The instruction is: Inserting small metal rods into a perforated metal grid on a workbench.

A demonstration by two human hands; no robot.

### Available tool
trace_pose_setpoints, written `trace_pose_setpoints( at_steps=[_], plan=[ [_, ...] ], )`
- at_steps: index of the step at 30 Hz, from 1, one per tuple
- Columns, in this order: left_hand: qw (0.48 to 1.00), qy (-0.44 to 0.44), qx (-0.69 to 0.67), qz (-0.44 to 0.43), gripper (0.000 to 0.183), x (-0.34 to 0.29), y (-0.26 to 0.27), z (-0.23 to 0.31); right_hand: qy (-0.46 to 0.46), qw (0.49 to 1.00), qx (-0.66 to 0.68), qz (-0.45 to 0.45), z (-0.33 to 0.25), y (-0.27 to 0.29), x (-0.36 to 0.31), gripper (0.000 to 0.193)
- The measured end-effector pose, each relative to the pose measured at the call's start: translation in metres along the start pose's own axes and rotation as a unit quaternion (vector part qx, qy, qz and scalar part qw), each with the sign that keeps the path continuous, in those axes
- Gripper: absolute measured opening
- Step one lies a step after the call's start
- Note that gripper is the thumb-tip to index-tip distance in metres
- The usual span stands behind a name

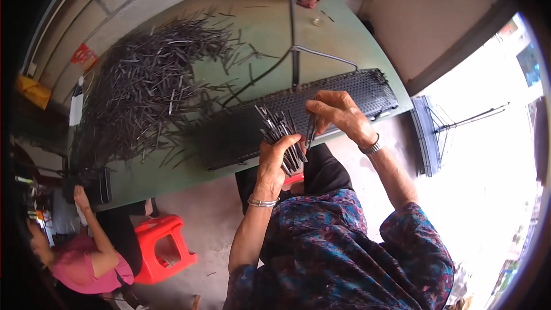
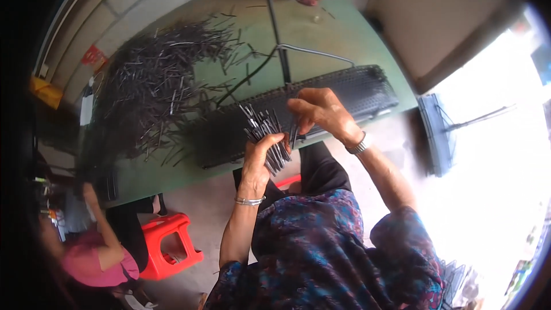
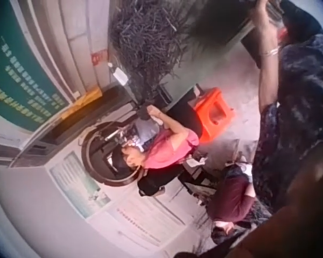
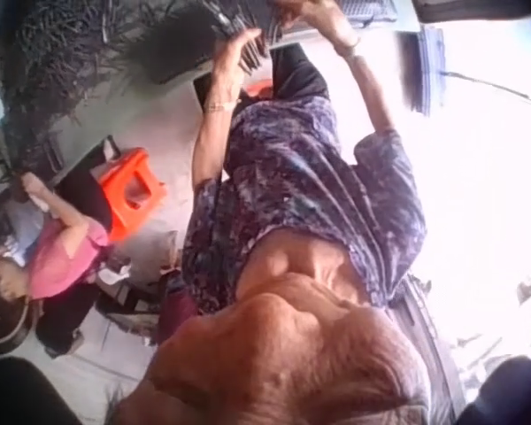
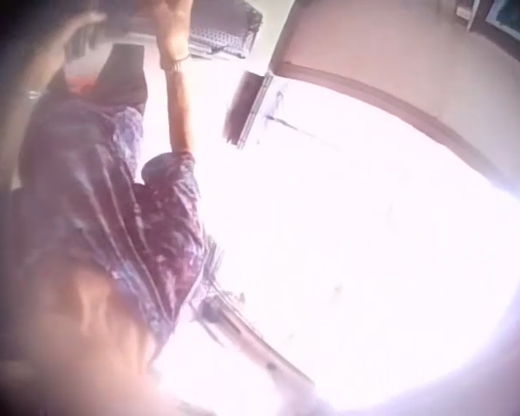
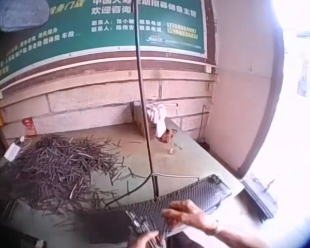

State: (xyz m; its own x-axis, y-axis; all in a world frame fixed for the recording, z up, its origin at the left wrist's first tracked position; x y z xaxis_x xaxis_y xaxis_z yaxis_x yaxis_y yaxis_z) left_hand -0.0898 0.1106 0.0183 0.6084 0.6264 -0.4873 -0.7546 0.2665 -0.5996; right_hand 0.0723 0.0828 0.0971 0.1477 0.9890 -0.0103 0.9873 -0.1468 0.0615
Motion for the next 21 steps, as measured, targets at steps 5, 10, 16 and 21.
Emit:
trace_pose_setpoints(
  at_steps=[5,10,16,21],
  plan=[
    [0.999,0.028,0.019,-0.030,0.018,0.010,-0.043,-0.036,-0.007,1.000,-0.026,0.005,0.023,0.041,-0.030,0.027],
    [0.996,0.040,0.061,-0.049,0.018,0.018,-0.060,-0.063,-0.022,0.999,0.001,0.026,0.041,0.063,-0.048,0.029],
    [0.991,0.023,0.104,-0.076,0.014,0.022,-0.079,-0.071,-0.045,0.995,0.065,0.058,0.053,0.089,-0.063,0.027],
    [0.986,0.033,0.147,-0.073,0.014,0.028,-0.092,-0.074,-0.048,0.995,0.068,0.052,0.059,0.107,-0.069,0.026]
  ],
)
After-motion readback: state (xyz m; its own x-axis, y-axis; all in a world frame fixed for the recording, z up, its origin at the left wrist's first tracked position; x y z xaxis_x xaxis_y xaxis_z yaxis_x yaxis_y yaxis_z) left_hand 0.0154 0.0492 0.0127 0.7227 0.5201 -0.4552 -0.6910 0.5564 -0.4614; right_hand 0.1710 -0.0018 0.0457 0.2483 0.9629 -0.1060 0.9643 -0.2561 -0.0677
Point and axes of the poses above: each hand's wrist, its own x-axis towards the middle knuckle, its own y-axis out of the back of the hand, z = x × y, the point moved 5 cm from there along x, towards the middle knuckle, and after that the axes turned 10 degrees about y, right-handed, at the moved point
